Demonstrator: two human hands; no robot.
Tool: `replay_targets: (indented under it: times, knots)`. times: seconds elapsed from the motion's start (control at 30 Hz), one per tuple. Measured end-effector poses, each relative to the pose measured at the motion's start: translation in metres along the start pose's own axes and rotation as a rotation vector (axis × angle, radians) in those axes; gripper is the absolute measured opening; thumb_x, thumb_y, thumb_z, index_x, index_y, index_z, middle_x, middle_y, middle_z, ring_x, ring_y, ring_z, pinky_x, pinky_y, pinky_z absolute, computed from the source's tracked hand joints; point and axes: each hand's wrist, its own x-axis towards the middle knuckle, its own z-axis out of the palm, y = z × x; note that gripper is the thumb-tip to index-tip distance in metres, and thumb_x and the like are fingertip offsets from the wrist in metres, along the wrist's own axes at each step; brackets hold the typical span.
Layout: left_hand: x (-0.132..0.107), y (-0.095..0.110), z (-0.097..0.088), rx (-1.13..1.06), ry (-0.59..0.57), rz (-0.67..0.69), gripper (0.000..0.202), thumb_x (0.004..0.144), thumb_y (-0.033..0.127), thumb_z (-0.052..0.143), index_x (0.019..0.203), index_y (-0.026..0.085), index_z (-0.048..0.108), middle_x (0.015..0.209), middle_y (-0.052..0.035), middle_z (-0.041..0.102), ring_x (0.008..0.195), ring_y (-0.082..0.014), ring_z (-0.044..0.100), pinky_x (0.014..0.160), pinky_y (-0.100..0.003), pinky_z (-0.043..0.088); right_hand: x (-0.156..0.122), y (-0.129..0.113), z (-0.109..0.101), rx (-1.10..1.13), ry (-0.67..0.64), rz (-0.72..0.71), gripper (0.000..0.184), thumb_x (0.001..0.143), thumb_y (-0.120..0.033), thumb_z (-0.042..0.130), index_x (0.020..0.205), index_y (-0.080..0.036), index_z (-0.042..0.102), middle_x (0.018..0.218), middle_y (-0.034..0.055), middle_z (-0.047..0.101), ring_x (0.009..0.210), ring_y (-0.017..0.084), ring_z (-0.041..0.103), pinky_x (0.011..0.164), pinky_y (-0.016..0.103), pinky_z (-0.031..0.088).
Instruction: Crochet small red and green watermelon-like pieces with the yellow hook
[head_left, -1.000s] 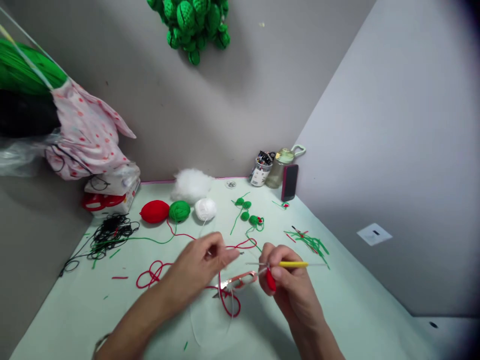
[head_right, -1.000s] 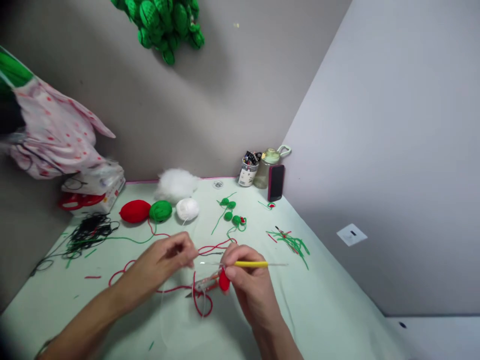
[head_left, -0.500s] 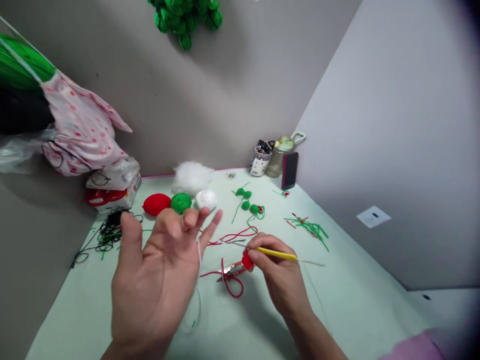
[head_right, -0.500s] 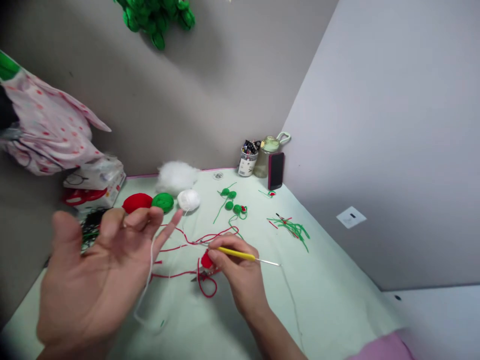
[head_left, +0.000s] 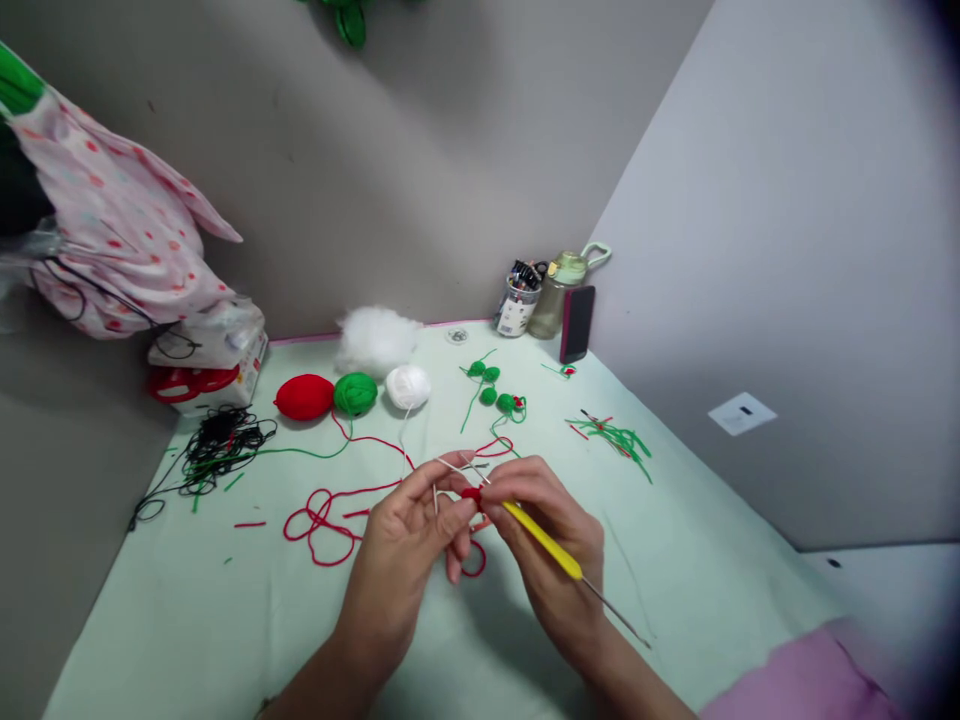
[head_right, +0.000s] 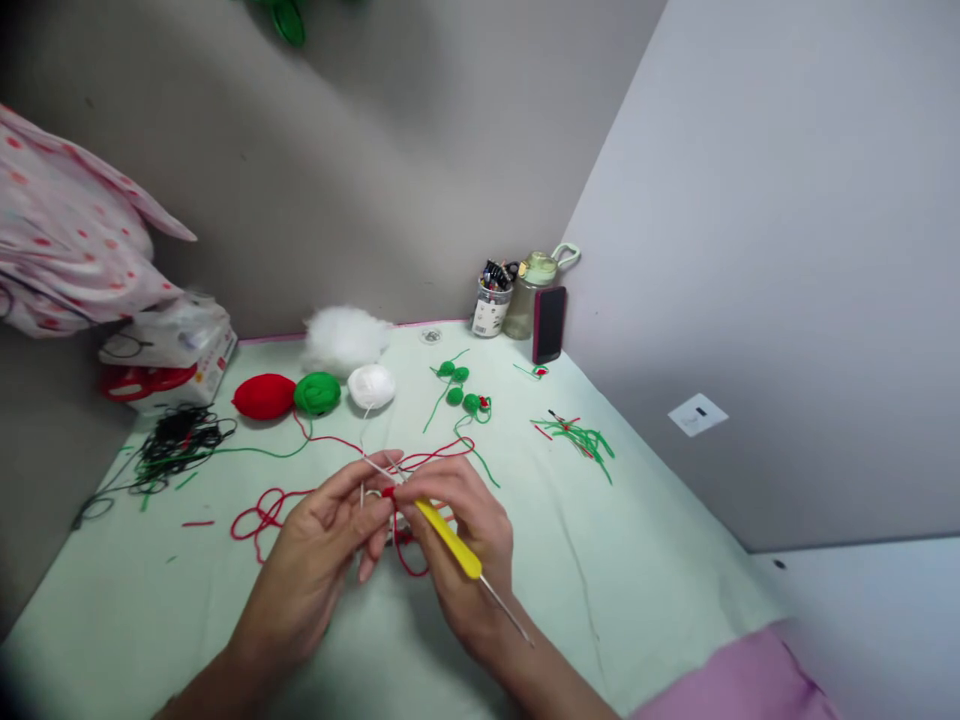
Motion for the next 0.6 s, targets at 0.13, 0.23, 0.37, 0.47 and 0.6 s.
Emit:
replay_targets:
  times: [0.13,0.23,0.37,0.47,0.6]
  knots:
    - [-0.003,0.004,0.003,-0.156,-0.114,-0.083,0.045,0.078,0.032,0.091,0.12,0.022,0.079,0.084,0.0008,0.068,0.053,-0.0052,0.054,0.053,-0.02,0.046,0.005,0.005,0.0,0.305,0.004,0.264,0.011,0.084,-0.032,0.087,0.085,-0.025,0.079,0.08,0.0019,0.073,0.07,0.016,0.066,0.063,0.028,0.056]
    - [-0.006,0.006,0.004,-0.209,-0.146,-0.098,0.044,0.079,0.032,0.091,0.121,0.022,0.08,0.078,0.0004,0.068,0.064,-0.0096,0.063,0.064,-0.021,0.051,0.007,0.005,0.002,0.535,-0.028,0.444,0.022,0.077,-0.038,0.092,0.082,-0.024,0.075,0.068,-0.0023,0.068,0.056,0.014,0.062,0.054,0.025,0.054]
    - [-0.012,0.006,0.004,-0.197,-0.127,-0.125,0.039,0.082,0.03,0.089,0.12,0.025,0.081,0.086,-0.0006,0.071,0.073,-0.0116,0.066,0.073,-0.024,0.053,0.004,0.001,0.003,0.598,-0.046,0.43,0.013,0.081,-0.03,0.09,0.082,-0.025,0.078,0.074,-0.0021,0.069,0.059,0.012,0.065,0.056,0.024,0.057]
    - [-0.015,0.006,0.002,-0.174,-0.115,-0.117,0.039,0.082,0.031,0.09,0.12,0.027,0.081,0.087,0.0,0.07,0.071,-0.0114,0.065,0.073,-0.026,0.052,0.001,-0.003,-0.002,0.54,-0.086,0.32,0.005,0.085,-0.027,0.087,0.086,-0.027,0.082,0.084,-0.0002,0.07,0.065,0.012,0.066,0.061,0.024,0.057]
    - [-0.018,0.007,0.002,-0.139,-0.085,-0.068,0.039,0.079,0.033,0.091,0.116,0.027,0.083,0.082,0.0002,0.068,0.068,-0.0121,0.062,0.072,-0.028,0.052,0.0,-0.001,-0.01,0.425,-0.133,0.216,0.006,0.09,-0.031,0.083,0.095,-0.028,0.084,0.087,0.0023,0.071,0.072,0.014,0.066,0.065,0.025,0.055]
